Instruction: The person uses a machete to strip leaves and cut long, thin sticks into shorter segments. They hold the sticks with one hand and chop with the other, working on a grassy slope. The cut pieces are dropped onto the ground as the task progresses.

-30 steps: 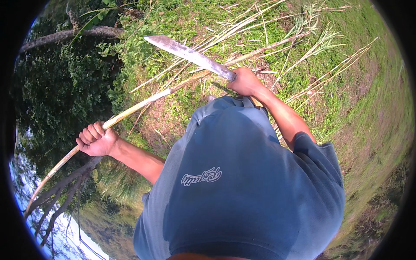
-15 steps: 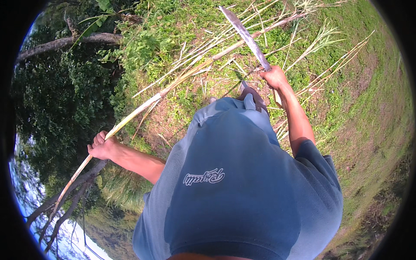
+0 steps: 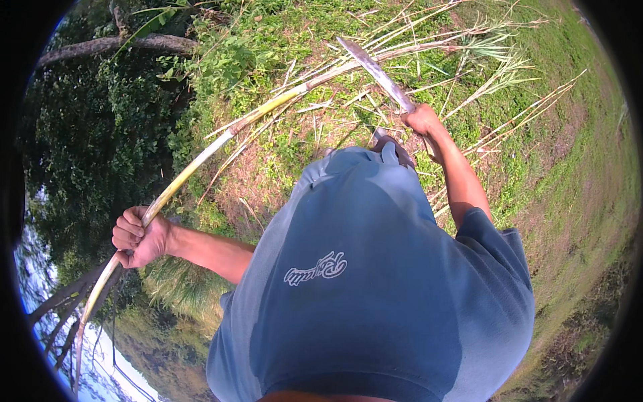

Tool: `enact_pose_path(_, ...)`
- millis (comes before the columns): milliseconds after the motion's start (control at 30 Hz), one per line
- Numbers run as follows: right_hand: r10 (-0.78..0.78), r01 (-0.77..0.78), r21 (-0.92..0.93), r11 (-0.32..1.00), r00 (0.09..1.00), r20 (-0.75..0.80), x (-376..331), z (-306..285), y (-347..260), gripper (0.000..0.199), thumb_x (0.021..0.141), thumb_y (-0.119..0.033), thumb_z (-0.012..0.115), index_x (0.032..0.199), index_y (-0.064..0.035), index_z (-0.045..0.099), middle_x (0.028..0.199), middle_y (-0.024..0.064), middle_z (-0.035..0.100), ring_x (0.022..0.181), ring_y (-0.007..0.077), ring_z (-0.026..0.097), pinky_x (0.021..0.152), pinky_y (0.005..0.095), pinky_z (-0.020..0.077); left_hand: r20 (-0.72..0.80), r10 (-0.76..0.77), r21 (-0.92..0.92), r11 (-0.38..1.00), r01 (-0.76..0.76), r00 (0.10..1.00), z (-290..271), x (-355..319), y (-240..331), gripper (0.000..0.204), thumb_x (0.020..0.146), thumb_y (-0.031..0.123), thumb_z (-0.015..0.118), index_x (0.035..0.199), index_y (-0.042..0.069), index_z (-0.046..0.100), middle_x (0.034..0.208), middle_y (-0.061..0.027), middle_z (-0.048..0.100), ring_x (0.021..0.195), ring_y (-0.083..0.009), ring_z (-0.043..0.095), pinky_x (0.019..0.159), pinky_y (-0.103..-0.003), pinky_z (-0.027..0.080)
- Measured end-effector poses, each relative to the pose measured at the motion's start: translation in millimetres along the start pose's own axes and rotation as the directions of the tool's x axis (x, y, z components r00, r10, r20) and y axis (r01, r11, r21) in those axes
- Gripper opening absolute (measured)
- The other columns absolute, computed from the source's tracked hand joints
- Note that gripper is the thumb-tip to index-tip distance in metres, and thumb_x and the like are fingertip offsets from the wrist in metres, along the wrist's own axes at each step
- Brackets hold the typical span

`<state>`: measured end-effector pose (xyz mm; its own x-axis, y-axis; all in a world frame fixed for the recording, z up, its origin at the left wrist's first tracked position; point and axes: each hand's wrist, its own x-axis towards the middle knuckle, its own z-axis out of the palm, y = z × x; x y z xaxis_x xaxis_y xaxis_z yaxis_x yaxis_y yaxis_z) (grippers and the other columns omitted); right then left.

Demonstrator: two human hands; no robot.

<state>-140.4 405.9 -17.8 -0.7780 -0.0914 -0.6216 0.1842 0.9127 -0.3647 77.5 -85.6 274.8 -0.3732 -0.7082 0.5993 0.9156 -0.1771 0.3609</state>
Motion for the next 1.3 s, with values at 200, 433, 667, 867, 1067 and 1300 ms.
enact_pose_path(200, 0.063, -0.06, 0.163, 0.985, 0.998, -0.012, 32, 19, -7, 0.045, 0.071, -0.037, 0.067, 0.076, 0.0075, 0.068, 0.067, 0.0186, 0.067, 0.06, 0.027, 0.067, 0.059, 0.0381, 0.0528, 0.018, -0.089, -0.005, 0.996, 0.09, 0.996, 18, 3, 20, 0.039, 0.083, 0.031, 0.05, 0.053, 0.018, 0.028, 0.045, 0.0054, 0.024, 0.039, -0.0081, 0.018, 0.044, -0.025, 0.018)
enact_pose_path(433, 0.082, -0.074, 0.15, 0.986, 0.995, -0.049, 119, 57, 4, 0.038, 0.071, -0.032, 0.063, 0.084, 0.002, 0.07, 0.086, 0.0205, 0.069, 0.08, 0.0315, 0.067, 0.071, 0.039, 0.0522, -0.15, -0.105, 0.078, 0.99, 0.117, 0.983, 25, 0, 50, 0.041, 0.085, 0.031, 0.046, 0.053, 0.019, 0.024, 0.045, 0.0052, 0.021, 0.039, -0.009, 0.017, 0.044, -0.027, 0.018)
enact_pose_path(667, -0.666, 0.608, -0.531, 0.59, 0.739, 0.106, 99, 64, -18, 0.025, 0.079, -0.027, 0.061, 0.08, -0.0027, 0.065, 0.069, 0.014, 0.066, 0.063, 0.0302, 0.064, 0.063, 0.0407, 0.0525, -0.334, -0.066, 0.165, 0.978, 0.128, 0.94, 26, -11, 48, 0.042, 0.085, 0.032, 0.046, 0.052, 0.019, 0.026, 0.045, 0.0054, 0.021, 0.037, -0.009, 0.017, 0.04, -0.026, 0.017)
enact_pose_path(867, -0.017, 0.007, 0.145, 0.989, 0.998, 0.064, 44, 22, -41, 0.024, 0.074, -0.028, 0.067, 0.08, -0.0051, 0.07, 0.076, 0.015, 0.069, 0.067, 0.0252, 0.066, 0.063, 0.0393, 0.0523, -0.249, -0.092, 0.131, 0.983, 0.128, 0.964, 31, -13, 47, 0.043, 0.085, 0.034, 0.047, 0.051, 0.019, 0.026, 0.045, 0.005, 0.023, 0.038, -0.009, 0.02, 0.041, -0.025, 0.018)
enact_pose_path(1067, -0.227, 0.176, 0.246, 0.953, 0.954, 0.197, -5, 35, -79, 0.035, 0.074, -0.029, 0.066, 0.071, 0.0056, 0.064, 0.064, 0.0168, 0.065, 0.054, 0.0257, 0.063, 0.055, 0.0363, 0.0495, -0.239, -0.085, 0.161, 0.979, 0.126, 0.967, 26, -24, 15, 0.043, 0.085, 0.038, 0.046, 0.051, 0.018, 0.027, 0.044, 0.0034, 0.024, 0.037, -0.0102, 0.022, 0.041, -0.026, 0.019)
enact_pose_path(1300, -0.464, 0.435, 0.174, 0.883, 0.866, 0.187, -63, 1, -150, 0.034, 0.071, -0.03, 0.068, 0.083, 0.0025, 0.067, 0.075, 0.0211, 0.066, 0.07, 0.0333, 0.066, 0.069, 0.0403, 0.0512, -0.488, 0.146, 0.382, 0.922, 0.06, 0.86, 47, -19, -3, 0.037, 0.086, 0.035, 0.043, 0.057, 0.015, 0.032, 0.049, 0.0019, 0.026, 0.038, -0.0111, 0.025, 0.04, -0.026, 0.022)
